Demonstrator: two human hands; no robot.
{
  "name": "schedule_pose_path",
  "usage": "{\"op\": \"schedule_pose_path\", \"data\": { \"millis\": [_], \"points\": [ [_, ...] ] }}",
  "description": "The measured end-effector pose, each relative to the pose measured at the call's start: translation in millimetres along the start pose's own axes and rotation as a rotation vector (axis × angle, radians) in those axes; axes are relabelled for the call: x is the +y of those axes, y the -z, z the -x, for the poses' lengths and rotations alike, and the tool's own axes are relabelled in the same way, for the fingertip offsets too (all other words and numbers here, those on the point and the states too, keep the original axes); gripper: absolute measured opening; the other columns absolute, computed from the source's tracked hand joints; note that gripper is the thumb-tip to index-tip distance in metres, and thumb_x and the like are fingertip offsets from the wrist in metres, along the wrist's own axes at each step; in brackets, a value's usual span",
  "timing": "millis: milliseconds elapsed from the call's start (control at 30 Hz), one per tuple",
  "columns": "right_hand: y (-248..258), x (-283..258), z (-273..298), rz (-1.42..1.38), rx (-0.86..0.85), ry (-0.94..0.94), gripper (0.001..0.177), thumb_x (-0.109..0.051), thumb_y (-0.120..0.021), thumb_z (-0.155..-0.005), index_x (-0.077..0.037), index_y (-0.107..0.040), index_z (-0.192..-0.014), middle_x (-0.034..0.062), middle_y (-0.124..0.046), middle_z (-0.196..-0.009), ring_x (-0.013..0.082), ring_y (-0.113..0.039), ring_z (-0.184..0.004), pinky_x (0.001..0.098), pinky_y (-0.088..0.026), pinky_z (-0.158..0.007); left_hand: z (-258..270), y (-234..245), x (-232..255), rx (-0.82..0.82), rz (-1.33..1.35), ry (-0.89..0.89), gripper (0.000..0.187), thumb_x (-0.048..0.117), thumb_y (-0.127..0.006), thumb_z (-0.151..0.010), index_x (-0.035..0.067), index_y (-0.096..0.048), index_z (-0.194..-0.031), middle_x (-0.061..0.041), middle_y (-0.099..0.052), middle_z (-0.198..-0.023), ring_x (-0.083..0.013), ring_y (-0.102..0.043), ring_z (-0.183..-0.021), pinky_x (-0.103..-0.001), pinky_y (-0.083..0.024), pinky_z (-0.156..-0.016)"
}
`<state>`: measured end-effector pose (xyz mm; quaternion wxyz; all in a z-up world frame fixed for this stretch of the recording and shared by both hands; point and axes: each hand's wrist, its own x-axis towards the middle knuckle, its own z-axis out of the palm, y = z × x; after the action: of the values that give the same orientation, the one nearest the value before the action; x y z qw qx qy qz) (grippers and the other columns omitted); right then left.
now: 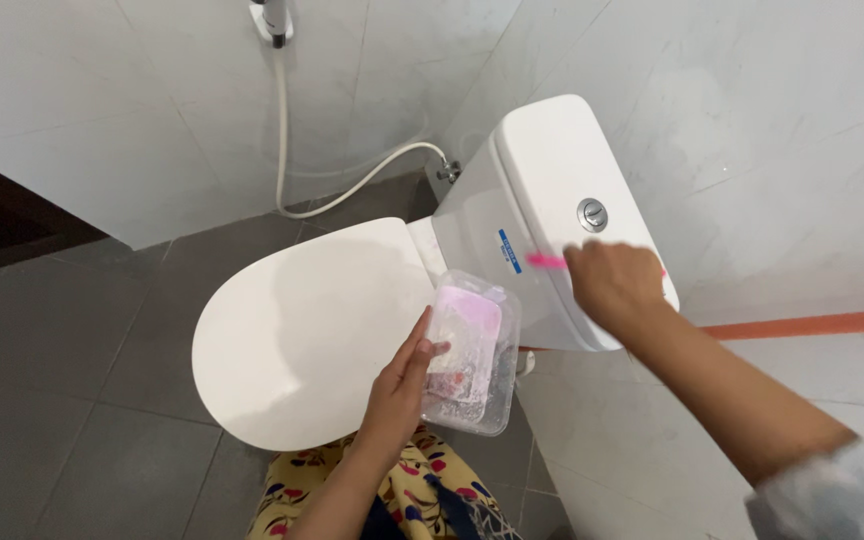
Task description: The person cleans the toilet tank and seat using a pink toothbrush and a spray bottle. They scrub the tank lid, the junction between the tank and seat, and rinse the area with a handheld bidet sprayer.
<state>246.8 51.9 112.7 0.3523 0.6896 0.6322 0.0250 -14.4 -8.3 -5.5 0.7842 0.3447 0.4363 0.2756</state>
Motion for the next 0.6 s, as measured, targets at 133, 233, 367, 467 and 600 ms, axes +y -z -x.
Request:
{"op": "schedule_pose_path", "data": {
  "millis": [133, 233, 367, 467, 600],
  "points": [
    [-1.6, -1.6, 19.1, 0.112, -0.195, -0.030, 0.015, -0.009, -0.061, -0.085, -0.012, -0.072, -0.095, 0.0111, -0.073, -0.097, 0.0303, -0.073, -0.089, 0.0478, -0.054, -0.064, 3.3, 3.0, 3.1, 0.006, 0.034, 0.026, 0.059, 0.048, -0.037, -0.101, 0.033, -0.036, -0.158, -0.010, -0.068, -0.138, -0.0207, -0.067, -0.122, -0.033, -0.057, -0.095],
    [-3.4, 0.5, 3.2, -0.056, 0.177, 0.028, 0.013, -0.005, -0.057, -0.089, -0.009, -0.068, -0.094, 0.0103, -0.073, -0.092, 0.0310, -0.074, -0.078, 0.0475, -0.055, -0.058, 4.4, 1.1, 1.9, 0.004, 0.030, 0.022, 0.059, 0.048, -0.038, -0.100, 0.033, -0.037, -0.157, -0.011, -0.068, -0.137, -0.0198, -0.065, -0.125, -0.034, -0.056, -0.099],
    [-14.0, 9.3, 12.7, -0.042, 0.058, -0.027, 0.017, -0.008, -0.056, -0.091, -0.014, -0.072, -0.094, 0.0091, -0.073, -0.092, 0.0307, -0.073, -0.083, 0.0459, -0.056, -0.061, 6.2, 1.7, 5.0, 0.023, -0.127, 0.042, 0.059, 0.052, -0.035, -0.100, 0.037, -0.038, -0.157, -0.008, -0.069, -0.138, -0.0159, -0.057, -0.133, -0.033, -0.044, -0.110],
    [-19.6, 15.9, 31.7, 0.019, -0.174, -0.096, 0.020, -0.012, -0.057, -0.089, -0.021, -0.075, -0.089, 0.0059, -0.073, -0.092, 0.0280, -0.072, -0.087, 0.0427, -0.056, -0.062, 9.5, 1.0, 6.8, -0.005, -0.048, 0.002, 0.059, 0.053, -0.037, -0.100, 0.034, -0.039, -0.157, -0.010, -0.069, -0.137, -0.0187, -0.058, -0.136, -0.035, -0.044, -0.112],
    [-11.1, 24.2, 7.7, -0.084, 0.145, -0.033, 0.019, -0.022, -0.055, -0.099, -0.021, -0.074, -0.096, 0.0047, -0.073, -0.093, 0.0295, -0.072, -0.080, 0.0449, -0.055, -0.061, 7.7, -5.3, 13.0, -0.008, -0.128, 0.035, 0.059, 0.052, -0.035, -0.100, 0.036, -0.039, -0.157, -0.007, -0.069, -0.138, -0.0200, -0.059, -0.133, -0.035, -0.043, -0.111]
  ]
}}
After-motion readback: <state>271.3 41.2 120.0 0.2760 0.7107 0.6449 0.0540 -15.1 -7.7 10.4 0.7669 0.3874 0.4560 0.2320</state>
